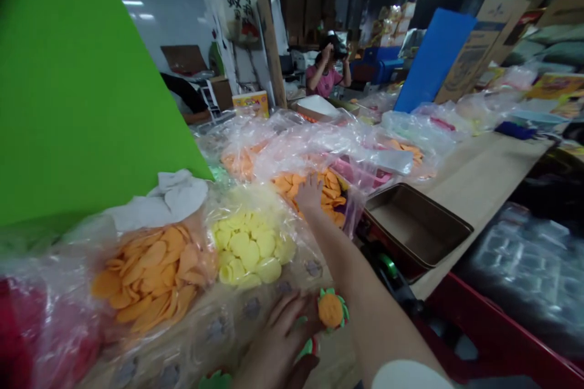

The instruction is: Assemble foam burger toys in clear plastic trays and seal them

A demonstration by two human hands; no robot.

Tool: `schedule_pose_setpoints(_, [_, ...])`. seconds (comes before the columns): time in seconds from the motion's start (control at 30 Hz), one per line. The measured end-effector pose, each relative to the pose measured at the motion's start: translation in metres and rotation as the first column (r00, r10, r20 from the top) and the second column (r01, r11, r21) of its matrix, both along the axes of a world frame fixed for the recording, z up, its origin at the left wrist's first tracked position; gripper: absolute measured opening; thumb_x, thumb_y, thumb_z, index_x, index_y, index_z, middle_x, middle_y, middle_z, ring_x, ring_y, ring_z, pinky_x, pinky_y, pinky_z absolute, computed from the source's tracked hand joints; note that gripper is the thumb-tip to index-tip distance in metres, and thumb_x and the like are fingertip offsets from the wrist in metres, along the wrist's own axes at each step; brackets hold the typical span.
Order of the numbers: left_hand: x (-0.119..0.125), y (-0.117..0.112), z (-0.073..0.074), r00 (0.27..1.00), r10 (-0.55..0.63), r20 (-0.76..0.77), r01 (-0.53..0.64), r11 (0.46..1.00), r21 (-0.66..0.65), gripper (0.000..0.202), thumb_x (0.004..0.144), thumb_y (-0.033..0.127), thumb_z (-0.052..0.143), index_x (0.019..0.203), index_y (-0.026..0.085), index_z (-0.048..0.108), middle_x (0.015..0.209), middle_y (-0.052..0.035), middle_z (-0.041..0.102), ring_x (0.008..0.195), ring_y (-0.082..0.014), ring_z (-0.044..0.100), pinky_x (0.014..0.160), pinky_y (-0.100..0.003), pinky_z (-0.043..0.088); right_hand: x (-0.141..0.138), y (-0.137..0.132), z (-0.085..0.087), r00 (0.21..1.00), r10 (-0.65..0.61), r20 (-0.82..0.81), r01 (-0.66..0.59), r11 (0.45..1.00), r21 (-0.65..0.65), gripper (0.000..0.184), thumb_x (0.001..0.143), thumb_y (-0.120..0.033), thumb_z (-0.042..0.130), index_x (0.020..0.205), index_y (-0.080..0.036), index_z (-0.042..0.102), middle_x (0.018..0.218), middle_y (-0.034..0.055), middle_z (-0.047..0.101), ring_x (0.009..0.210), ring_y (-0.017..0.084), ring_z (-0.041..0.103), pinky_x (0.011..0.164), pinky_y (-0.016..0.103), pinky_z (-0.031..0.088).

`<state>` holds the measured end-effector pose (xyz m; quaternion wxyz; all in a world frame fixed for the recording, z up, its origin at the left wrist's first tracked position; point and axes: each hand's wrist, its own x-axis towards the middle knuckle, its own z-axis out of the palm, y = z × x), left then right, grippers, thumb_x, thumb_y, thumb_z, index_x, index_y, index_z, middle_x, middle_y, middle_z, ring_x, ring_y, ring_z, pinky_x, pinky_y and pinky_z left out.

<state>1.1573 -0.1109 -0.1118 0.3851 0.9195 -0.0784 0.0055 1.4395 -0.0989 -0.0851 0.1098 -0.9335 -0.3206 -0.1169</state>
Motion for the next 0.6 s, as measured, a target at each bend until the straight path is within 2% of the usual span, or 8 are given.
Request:
schedule_pose_setpoints(0.1, [0.005,0.025,0.007,0.972,0.215,-0.097,-0.235,0.923,-0.304,0.029,0.083,0.036,0.046,0.107,0.028,0.059,0.125,-0.0057,0.051,0.118,-0.0226,0.043,0.099,-0.04,0.035,-0.003,0.002,-0.03,1.0,-0.017,0.004,0.017,0.999,0.036,0.026,0.085,-0.024,0.043,0.103,-0.011,0.056,0.12,0.0178,0.052,0.119,0.029,0.036,0.097,0.044,0.027])
schedule_pose_setpoints(0.27, [0.05,0.052,0.038,0.878,0.31,-0.366,-0.466,0.369,-0.805,0.03,0.079,0.041,0.052,0.097,0.019,0.061,0.105,-0.0086,0.062,0.1,-0.0198,0.057,0.09,-0.034,0.043,-0.002,-0.022,-0.042,0.998,-0.032,-0.057,0.034,0.999,0.035,0.021,0.086,-0.025,0.042,0.092,-0.015,0.059,0.087,0.0083,0.063,0.086,0.018,0.055,0.078,0.028,0.039])
schedule_pose_setpoints(0.33, [0.071,0.056,0.046,0.885,0.282,-0.37,-0.442,0.257,-0.86,0.032,0.076,0.04,0.057,0.099,0.018,0.06,0.108,-0.009,0.061,0.101,-0.0192,0.057,0.09,-0.033,0.042,0.004,-0.027,-0.038,0.998,-0.006,-0.066,0.009,0.999,0.04,0.021,0.084,-0.03,0.047,0.095,-0.017,0.059,0.091,0.006,0.064,0.089,0.016,0.055,0.078,0.025,0.039])
schedule_pose_setpoints(0.4, [0.091,0.059,0.05,0.899,0.299,-0.32,-0.408,0.304,-0.861,0.031,0.076,0.039,0.056,0.1,0.019,0.06,0.108,-0.0089,0.061,0.099,-0.0187,0.057,0.089,-0.033,0.043,0.015,-0.03,-0.032,0.998,-0.004,-0.069,0.007,0.999,0.053,0.025,0.085,-0.034,0.046,0.1,-0.019,0.058,0.095,0.006,0.063,0.093,0.016,0.055,0.081,0.025,0.039])
schedule_pose_setpoints(0.47, [0.114,0.064,0.051,0.925,0.354,-0.138,-0.326,0.551,-0.768,0.028,0.08,0.037,0.05,0.101,0.02,0.059,0.107,-0.008,0.062,0.098,-0.0183,0.058,0.088,-0.033,0.043,0.033,-0.032,-0.023,0.996,-0.045,-0.071,0.05,0.997,0.065,0.029,0.089,-0.035,0.04,0.103,-0.016,0.057,0.097,0.0086,0.063,0.095,0.017,0.055,0.083,0.029,0.04])
schedule_pose_setpoints(0.53, [0.144,0.073,0.055,0.949,0.279,0.145,-0.193,0.881,-0.432,0.027,0.084,0.031,0.043,0.103,0.021,0.059,0.106,-0.0069,0.062,0.1,-0.0183,0.056,0.09,-0.034,0.041,0.057,-0.035,-0.008,0.993,-0.085,-0.078,0.09,0.994,0.065,0.03,0.09,-0.035,0.039,0.103,-0.014,0.057,0.099,0.009,0.061,0.092,0.017,0.056,0.083,0.034,0.042])
schedule_pose_setpoints(0.57, [0.162,0.081,0.06,0.953,0.172,0.248,-0.13,0.976,-0.176,0.027,0.084,0.026,0.041,0.104,0.021,0.06,0.107,-0.007,0.061,0.103,-0.0191,0.054,0.093,-0.035,0.038,0.07,-0.037,0.001,0.993,-0.089,-0.079,0.094,0.994,0.061,0.03,0.089,-0.036,0.042,0.103,-0.014,0.056,0.101,0.0084,0.06,0.091,0.017,0.057,0.083,0.036,0.043])
schedule_pose_setpoints(0.6, [0.182,0.091,0.066,0.956,0.053,0.289,-0.08,0.993,0.082,0.029,0.083,0.022,0.042,0.105,0.02,0.06,0.11,-0.0077,0.06,0.108,-0.0203,0.051,0.098,-0.037,0.034,0.083,-0.038,0.01,0.993,-0.087,-0.076,0.092,0.994,0.06,0.031,0.088,-0.038,0.044,0.104,-0.014,0.055,0.103,0.0078,0.059,0.092,0.017,0.057,0.083,0.038,0.044])
